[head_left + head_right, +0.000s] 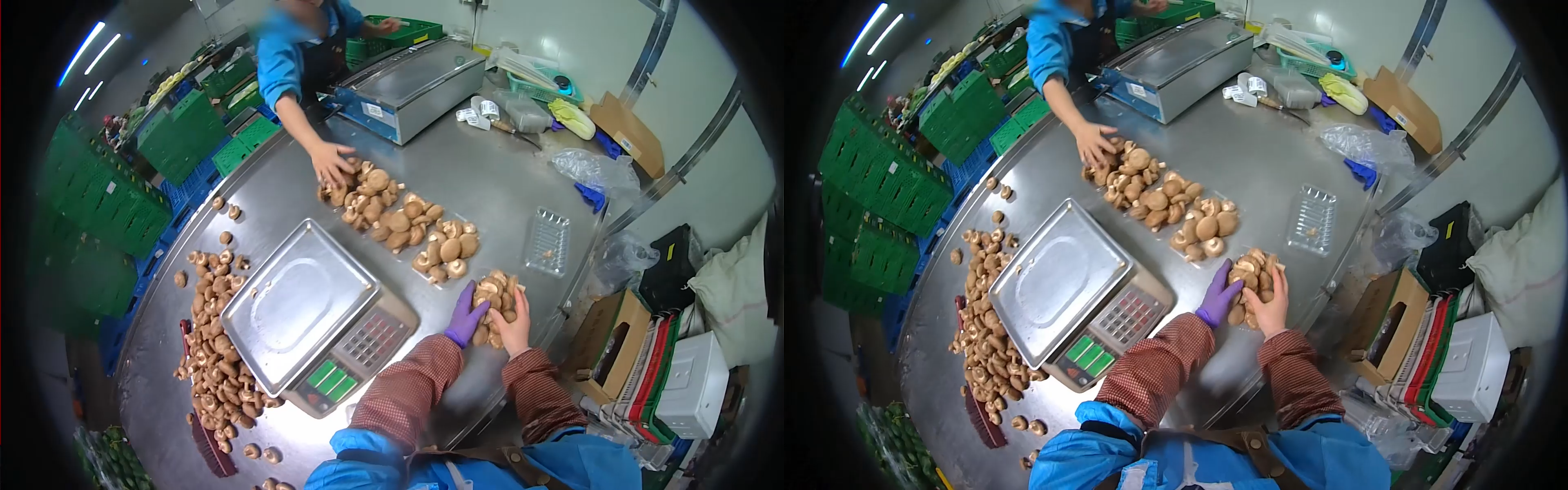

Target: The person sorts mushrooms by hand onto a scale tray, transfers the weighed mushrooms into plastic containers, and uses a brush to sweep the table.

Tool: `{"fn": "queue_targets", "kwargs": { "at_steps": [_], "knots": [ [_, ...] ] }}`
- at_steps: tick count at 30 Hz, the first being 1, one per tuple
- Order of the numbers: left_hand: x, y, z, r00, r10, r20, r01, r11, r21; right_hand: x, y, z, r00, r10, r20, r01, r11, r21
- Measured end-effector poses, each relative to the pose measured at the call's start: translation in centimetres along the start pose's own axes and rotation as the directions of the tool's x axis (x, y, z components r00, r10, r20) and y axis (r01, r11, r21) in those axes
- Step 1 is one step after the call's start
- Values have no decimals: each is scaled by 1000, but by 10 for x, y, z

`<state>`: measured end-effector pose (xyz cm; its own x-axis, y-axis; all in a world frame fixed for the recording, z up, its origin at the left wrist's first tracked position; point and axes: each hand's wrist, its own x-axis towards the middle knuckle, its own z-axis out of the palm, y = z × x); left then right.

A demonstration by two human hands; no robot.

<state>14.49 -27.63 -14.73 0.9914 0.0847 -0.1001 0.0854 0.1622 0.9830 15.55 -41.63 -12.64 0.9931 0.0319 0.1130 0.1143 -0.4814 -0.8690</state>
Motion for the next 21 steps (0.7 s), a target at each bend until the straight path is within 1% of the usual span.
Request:
{"fn": "queue_targets", "kwargs": {
  "at_steps": [1,2,3,4,5,6,7,8,9,10,12,14,17,19,20,21],
  "knots": [
    [7,-5,0,999,-29,20,28,998,49,1,5,2,999,20,-37,-20,1000,-3],
    [11,-3,-1,1000,-27,15,26,998,53,4,7,4,997,38,-70,-38,999,-2],
    [12,5,-4,996,77,38,-84,970,230,7,10,9,995,46,-89,-48,999,-19],
    [11,13,-8,982,172,77,-188,898,398,11,13,14,996,44,-81,-45,999,-9],
    [7,29,-11,970,222,98,-240,827,509,15,14,20,994,39,-106,-41,999,-15],
    [7,36,-17,971,220,89,-234,823,518,17,12,26,991,34,-132,-37,999,-21],
    [9,44,-22,931,344,118,-313,593,742,20,9,33,992,32,-124,-34,999,-12],
    [13,47,-28,876,446,184,-339,299,892,22,4,41,985,66,-160,-68,998,-7],
    [19,46,-32,886,442,140,-267,240,933,25,-1,48,976,99,-196,-101,995,-2],
    [23,46,-37,885,446,132,-258,235,937,27,-4,54,978,93,-189,-94,996,5],
    [32,46,-46,940,328,89,-203,330,922,30,-9,64,956,166,-241,-158,986,52],
    [38,47,-53,945,311,98,-205,334,920,35,-12,74,957,154,-246,-147,988,46],
    [42,53,-64,934,346,86,-212,345,915,43,-17,93,956,156,-250,-152,988,37],
    [45,60,-72,902,430,24,-199,367,909,52,-24,108,958,157,-241,-152,988,39],
    [43,65,-77,899,437,15,-191,363,912,56,-28,117,957,147,-248,-141,989,43],
    [39,71,-80,879,477,-10,-214,414,885,60,-33,125,957,138,-255,-130,990,47]
  ]
}}
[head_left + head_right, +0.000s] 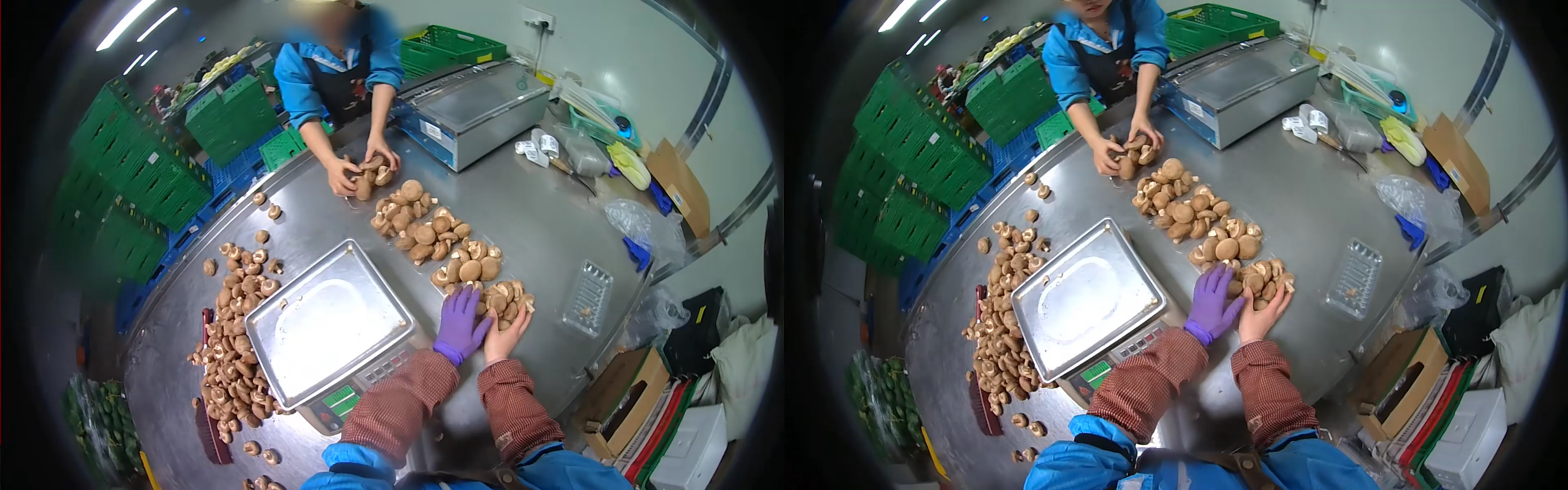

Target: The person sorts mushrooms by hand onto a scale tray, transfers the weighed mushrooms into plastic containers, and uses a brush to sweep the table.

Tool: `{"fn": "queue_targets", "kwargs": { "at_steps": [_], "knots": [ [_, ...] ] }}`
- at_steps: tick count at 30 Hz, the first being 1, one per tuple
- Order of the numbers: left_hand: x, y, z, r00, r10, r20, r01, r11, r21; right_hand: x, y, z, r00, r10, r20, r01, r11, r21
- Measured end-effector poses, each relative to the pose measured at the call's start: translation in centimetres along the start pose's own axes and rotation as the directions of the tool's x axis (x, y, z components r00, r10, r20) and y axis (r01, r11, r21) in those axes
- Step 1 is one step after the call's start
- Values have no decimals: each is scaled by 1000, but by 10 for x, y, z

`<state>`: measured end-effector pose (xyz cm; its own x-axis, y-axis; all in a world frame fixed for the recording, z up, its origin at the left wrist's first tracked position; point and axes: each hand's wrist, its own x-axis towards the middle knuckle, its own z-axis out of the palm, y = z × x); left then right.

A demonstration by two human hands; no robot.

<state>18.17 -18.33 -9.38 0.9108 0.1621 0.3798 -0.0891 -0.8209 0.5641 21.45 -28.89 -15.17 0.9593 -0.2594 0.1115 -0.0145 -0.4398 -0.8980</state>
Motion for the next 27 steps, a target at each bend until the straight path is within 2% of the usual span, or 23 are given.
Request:
{"fn": "queue_targets", "kwargs": {
  "at_steps": [2,3,5,7,10,14,19,20,21,22,23,24,25,27],
  "knots": [
    [-6,2,-13,996,-19,-82,11,995,-94,4,-8,20,1000,4,5,-4,1000,26],
    [-9,3,-22,995,-22,-94,14,996,-85,6,-10,31,1000,17,1,-17,999,44],
    [-18,7,-40,992,-53,-113,33,983,-179,8,-14,49,1000,-29,0,29,996,81],
    [-29,5,-55,988,-67,-139,45,987,-154,10,-21,66,998,-54,-25,54,998,22],
    [-46,5,-77,975,-146,-165,109,970,-216,13,-33,90,999,-44,-13,43,999,-11],
    [-78,4,-105,965,-157,-213,105,966,-237,19,-49,125,999,-35,-9,34,998,-46],
    [-152,1,-150,933,-271,-237,238,958,-160,34,-64,160,996,-19,82,26,995,-94],
    [-175,2,-164,914,-343,-216,328,939,-103,39,-68,159,992,34,123,-28,998,-47],
    [-203,3,-180,887,-417,-196,417,908,-46,36,-69,152,982,88,166,-88,996,-9],
    [-239,-1,-190,843,-475,-253,464,879,-106,29,-66,140,977,84,198,-80,996,-24],
    [-282,-9,-198,789,-530,-309,503,847,-169,21,-68,125,987,-78,143,63,992,111],
    [-339,-15,-202,699,-609,-376,661,750,14,7,-73,109,971,-229,71,206,949,240],
    [-391,-14,-211,602,-660,-449,785,591,183,-17,-74,88,966,-234,107,205,951,231],
    [-448,8,-236,393,-700,-596,918,263,297,-77,-75,31,846,-414,335,260,870,420]
  ]
}}
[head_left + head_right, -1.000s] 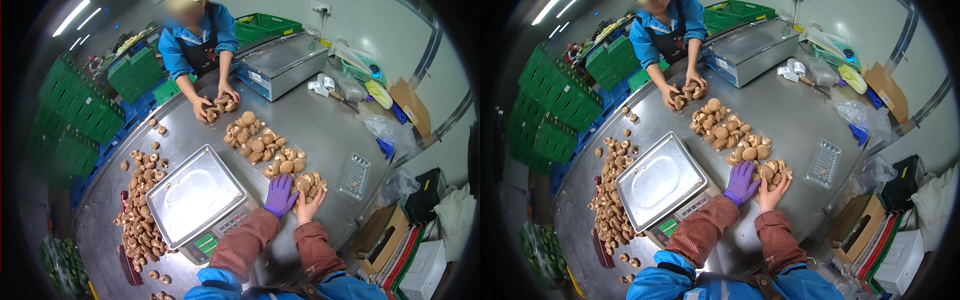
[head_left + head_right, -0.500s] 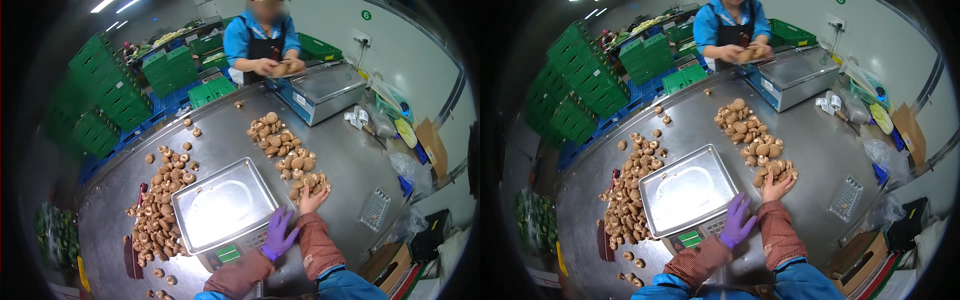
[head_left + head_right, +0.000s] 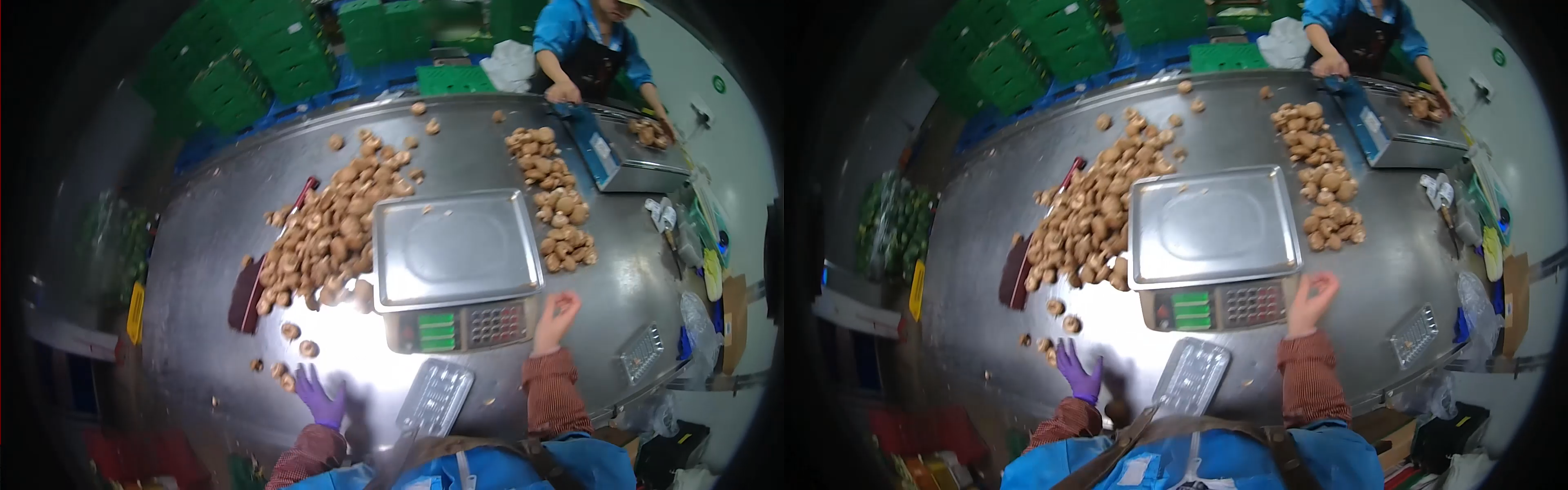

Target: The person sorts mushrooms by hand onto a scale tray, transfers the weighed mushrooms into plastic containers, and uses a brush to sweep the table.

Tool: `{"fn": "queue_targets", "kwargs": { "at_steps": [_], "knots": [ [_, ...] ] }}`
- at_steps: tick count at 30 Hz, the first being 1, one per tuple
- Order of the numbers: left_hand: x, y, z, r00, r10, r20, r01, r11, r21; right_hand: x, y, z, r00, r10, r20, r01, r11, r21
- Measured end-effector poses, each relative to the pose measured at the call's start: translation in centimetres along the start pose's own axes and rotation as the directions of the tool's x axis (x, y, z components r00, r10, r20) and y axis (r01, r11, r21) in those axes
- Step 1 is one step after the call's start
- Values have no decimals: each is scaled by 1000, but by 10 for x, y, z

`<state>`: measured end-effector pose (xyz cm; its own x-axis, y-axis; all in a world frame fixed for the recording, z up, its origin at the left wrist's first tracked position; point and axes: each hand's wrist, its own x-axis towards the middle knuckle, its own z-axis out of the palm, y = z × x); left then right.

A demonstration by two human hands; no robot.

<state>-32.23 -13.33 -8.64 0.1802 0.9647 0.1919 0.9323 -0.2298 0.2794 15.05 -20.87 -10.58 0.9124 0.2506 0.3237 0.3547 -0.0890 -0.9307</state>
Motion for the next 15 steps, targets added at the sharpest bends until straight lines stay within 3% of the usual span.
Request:
{"fn": "queue_targets", "kwargs": {
  "at_steps": [2,3,4,5,7,8,9,10,11,12,13,14,15],
  "knots": [
    [-23,-41,-8,934,-343,96,331,936,116,-80,-61,-6,918,34,394,8,995,-104],
    [-31,-57,-1,890,-426,164,405,903,146,-116,-67,-10,783,118,610,10,979,-201],
    [-43,-74,15,895,-408,183,420,907,-29,-146,-68,-13,604,205,771,41,957,-286],
    [-47,-72,20,901,-384,204,416,898,-145,-171,-68,-17,589,203,782,42,959,-280],
    [-38,-54,22,900,-364,240,380,925,-24,-204,-69,-20,488,106,866,417,844,-338],
    [-28,-56,28,897,-362,253,371,928,13,-208,-73,-18,508,106,855,413,841,-350],
    [-12,-55,27,910,-323,261,336,942,-6,-206,-76,-21,611,125,782,352,842,-409],
    [7,-51,27,947,-251,202,286,943,-171,-200,-80,-24,714,139,686,284,839,-465],
    [26,-47,28,972,-185,142,223,916,-333,-191,-94,-29,702,275,656,258,761,-595],
    [45,-46,34,977,-158,140,196,925,-325,-190,-95,-36,738,279,614,234,748,-621],
    [65,-47,41,986,-100,130,142,918,-370,-189,-88,-42,572,542,616,70,716,-695],
    [86,-51,46,992,-53,118,98,907,-410,-188,-81,-41,331,741,585,-75,638,-766],
    [92,-53,48,992,-29,121,78,901,-426,-195,-78,-44,352,743,569,-88,631,-770]
  ]
}}
